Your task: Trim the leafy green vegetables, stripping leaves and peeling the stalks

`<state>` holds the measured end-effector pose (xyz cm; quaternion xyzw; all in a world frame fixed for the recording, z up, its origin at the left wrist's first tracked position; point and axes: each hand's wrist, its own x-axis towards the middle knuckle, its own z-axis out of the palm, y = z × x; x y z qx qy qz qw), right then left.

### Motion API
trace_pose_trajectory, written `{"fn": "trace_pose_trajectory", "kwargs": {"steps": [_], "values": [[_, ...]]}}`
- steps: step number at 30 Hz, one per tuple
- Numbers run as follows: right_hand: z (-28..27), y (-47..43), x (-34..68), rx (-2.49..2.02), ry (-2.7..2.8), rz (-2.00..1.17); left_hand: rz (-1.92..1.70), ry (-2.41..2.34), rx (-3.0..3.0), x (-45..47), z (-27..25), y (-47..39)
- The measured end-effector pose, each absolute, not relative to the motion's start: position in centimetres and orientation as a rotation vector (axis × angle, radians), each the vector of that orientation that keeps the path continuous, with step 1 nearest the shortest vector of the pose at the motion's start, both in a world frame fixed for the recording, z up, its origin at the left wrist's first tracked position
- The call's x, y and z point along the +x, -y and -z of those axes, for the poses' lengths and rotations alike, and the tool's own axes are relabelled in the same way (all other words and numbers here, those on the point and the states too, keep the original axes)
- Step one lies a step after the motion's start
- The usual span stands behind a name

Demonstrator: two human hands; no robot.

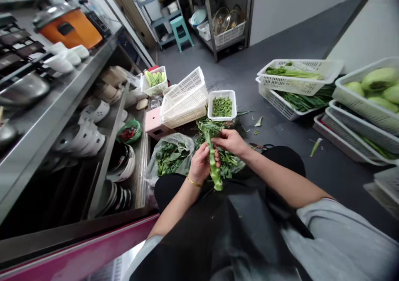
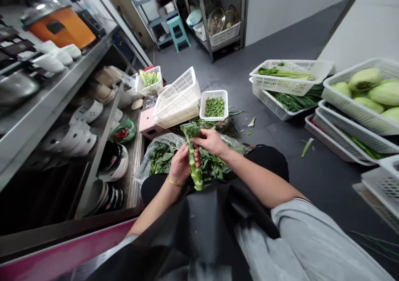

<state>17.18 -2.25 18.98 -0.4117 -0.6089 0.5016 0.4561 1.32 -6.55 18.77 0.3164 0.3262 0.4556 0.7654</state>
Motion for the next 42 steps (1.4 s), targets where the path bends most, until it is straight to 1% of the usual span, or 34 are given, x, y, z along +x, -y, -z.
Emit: {"fn": "trace_pose_trajectory", "kwargs": {"steps": [2,4,6,7,9,11,14,16,17,18,20,21,22,23,25,27,28,30,32,35,36,37,39,41,42], "values": [[-18.5,2.3,15.7,-1.041,1.608,-0.980,-1.009,-0.727,0.639,1.1,-18.7,6.9],[-17.9,3.3,14.4,-1.030,1.785,-0.584,-1.041,-0.758,0.567,0.8,-18.2,6.9],[-17.7,4.7,13.5,-0.862,2.009,-0.217,-1.092,-0.828,0.476,0.5,-17.5,6.5],[-17.8,5.4,13.2,-0.729,2.111,-0.096,-1.124,-0.869,0.436,0.2,-17.0,6.2],[-18.6,5.6,13.2,-0.530,2.226,-0.009,-1.196,-0.920,0.400,-0.4,-16.2,5.6],[-19.9,3.8,14.3,-0.626,2.188,-0.063,-1.237,-0.924,0.428,-1.1,-15.6,5.1],[-21.0,-1.6,17.1,-1.207,1.977,-0.260,-1.231,-0.923,0.478,-2.1,-15.2,4.5],[-20.5,-4.7,18.4,-1.515,1.946,-0.454,-1.223,-0.929,0.475,-2.5,-15.1,4.1],[-19.8,-5.5,18.6,-1.568,1.974,-0.603,-1.221,-0.930,0.473,-2.5,-15.1,3.9],[-19.0,-5.8,18.4,-1.551,2.012,-0.768,-1.208,-0.928,0.476,-2.6,-15.0,3.7],[-17.1,-5.1,16.9,-1.359,2.062,-1.086,-1.151,-0.910,0.498,-2.3,-14.9,3.3],[-16.3,-4.3,15.9,-1.254,2.062,-1.185,-1.116,-0.898,0.513,-2.1,-14.8,3.2],[-15.7,-3.5,14.9,-1.187,2.062,-1.215,-1.085,-0.888,0.526,-1.9,-14.6,3.2],[-15.3,-2.7,13.9,-1.177,2.073,-1.171,-1.057,-0.885,0.530,-1.7,-14.4,3.2],[-15.2,-1.0,12.5,-1.249,2.149,-0.926,-1.046,-0.916,0.524,-1.3,-14.0,3.2],[-15.9,0.8,12.1,-1.262,2.283,-0.642,-1.127,-1.004,0.534,-1.1,-13.6,3.2],[-16.4,1.6,12.2,-1.217,2.355,-0.560,-1.185,-1.048,0.553,-1.2,-13.5,3.2],[-17.3,2.5,12.9,-1.149,2.439,-0.562,-1.282,-1.102,0.609,-1.3,-13.4,3.3],[-17.6,2.0,13.7,-1.214,2.385,-0.722,-1.281,-1.095,0.670,-1.4,-13.6,3.7],[-17.1,-0.3,14.0,-1.375,2.096,-1.032,-1.240,-1.074,0.766,-1.0,-13.9,4.6],[-16.7,-0.9,13.7,-1.388,2.006,-1.082,-1.233,-1.073,0.785,-0.9,-14.0,4.9],[-16.5,-1.2,13.4,-1.393,1.938,-1.069,-1.227,-1.071,0.787,-0.8,-14.1,5.0],[-16.2,-0.5,12.5,-1.341,1.927,-0.895,-1.209,-1.059,0.736,-0.8,-14.2,5.2],[-16.5,1.5,12.1,-1.148,2.093,-0.691,-1.205,-1.064,0.646,-1.1,-14.1,4.9],[-16.8,2.6,12.3,-1.016,2.217,-0.640,-1.215,-1.076,0.614,-1.3,-14.1,4.8]]}}
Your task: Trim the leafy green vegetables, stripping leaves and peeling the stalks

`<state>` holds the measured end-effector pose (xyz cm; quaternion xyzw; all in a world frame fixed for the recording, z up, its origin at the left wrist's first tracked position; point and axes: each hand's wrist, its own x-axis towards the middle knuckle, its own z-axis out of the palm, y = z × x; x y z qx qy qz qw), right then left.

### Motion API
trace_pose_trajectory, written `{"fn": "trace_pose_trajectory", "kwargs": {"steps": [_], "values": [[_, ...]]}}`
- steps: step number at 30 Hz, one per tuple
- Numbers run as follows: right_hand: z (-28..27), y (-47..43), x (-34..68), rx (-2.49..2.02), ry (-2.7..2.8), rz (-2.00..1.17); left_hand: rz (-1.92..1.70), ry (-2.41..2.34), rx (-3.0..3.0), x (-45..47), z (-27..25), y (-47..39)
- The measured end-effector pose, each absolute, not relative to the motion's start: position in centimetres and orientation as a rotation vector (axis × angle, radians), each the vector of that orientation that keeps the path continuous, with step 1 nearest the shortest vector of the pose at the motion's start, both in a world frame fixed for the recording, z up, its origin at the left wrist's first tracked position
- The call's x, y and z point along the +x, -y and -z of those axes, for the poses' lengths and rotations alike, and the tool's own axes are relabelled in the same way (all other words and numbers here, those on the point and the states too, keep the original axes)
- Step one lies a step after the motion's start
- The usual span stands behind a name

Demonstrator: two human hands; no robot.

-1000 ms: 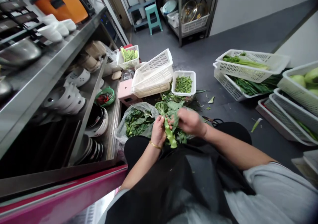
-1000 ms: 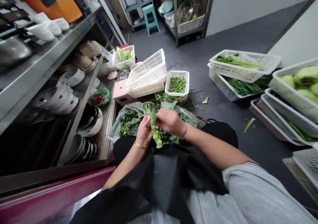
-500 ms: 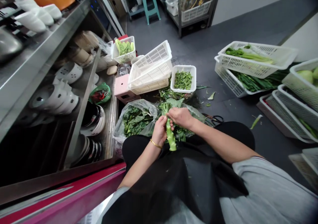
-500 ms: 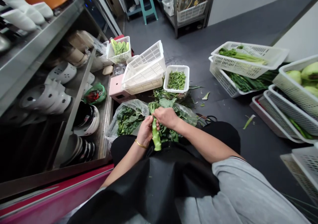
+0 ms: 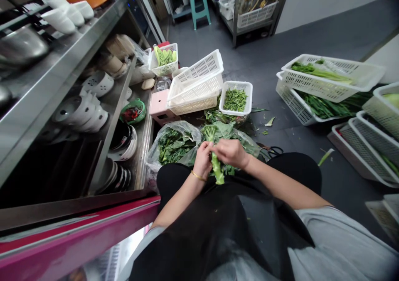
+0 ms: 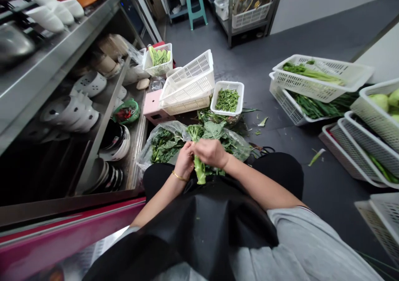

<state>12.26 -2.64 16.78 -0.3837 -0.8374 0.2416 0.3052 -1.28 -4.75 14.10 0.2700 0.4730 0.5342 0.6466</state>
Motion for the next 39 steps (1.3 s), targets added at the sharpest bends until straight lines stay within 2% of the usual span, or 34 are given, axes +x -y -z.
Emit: {"fn": "trace_pose_trajectory", "kwargs": {"steps": [2,4,9,14,18,21,23,26,30,33,36,39], "values": [[-17.5,4.5,13.1,-0.817,2.451,-0.648,-1.255,-1.114,0.616,-1.8,-14.0,4.5],[-18.0,5.1,14.4,-0.925,2.538,-0.674,-1.275,-1.144,0.676,-2.1,-14.0,4.3],[-18.4,2.2,15.2,-1.525,2.189,-0.718,-1.282,-1.226,0.928,-1.6,-14.0,4.7],[-17.4,0.3,12.7,-1.418,2.014,-0.831,-1.226,-1.252,1.132,-1.4,-13.9,4.9],[-16.0,0.9,12.4,-1.391,2.214,-0.533,-0.971,-1.106,0.879,-2.5,-13.8,4.9],[-15.5,1.1,13.2,-1.120,2.487,-0.267,-0.787,-0.907,0.695,-3.5,-14.0,4.9],[-15.9,0.9,13.6,-0.930,2.541,-0.263,-0.770,-0.802,0.639,-3.9,-14.3,4.6],[-17.2,0.0,13.5,-0.955,2.310,-0.500,-0.814,-0.710,0.559,-4.1,-14.8,3.8],[-19.9,-3.6,14.4,-1.103,1.648,-0.993,-0.884,-0.675,0.436,-4.3,-14.8,2.6],[-20.9,-9.4,18.1,-1.155,1.310,-0.980,-0.990,-0.735,0.375,-4.7,-14.1,1.8],[-20.0,-14.3,21.9,-1.392,1.378,-1.004,-1.083,-0.775,0.384,-4.6,-13.3,0.5],[-17.4,-12.8,21.7,-1.565,1.588,-1.405,-1.189,-0.817,0.415,-3.3,-12.9,-1.2]]}}
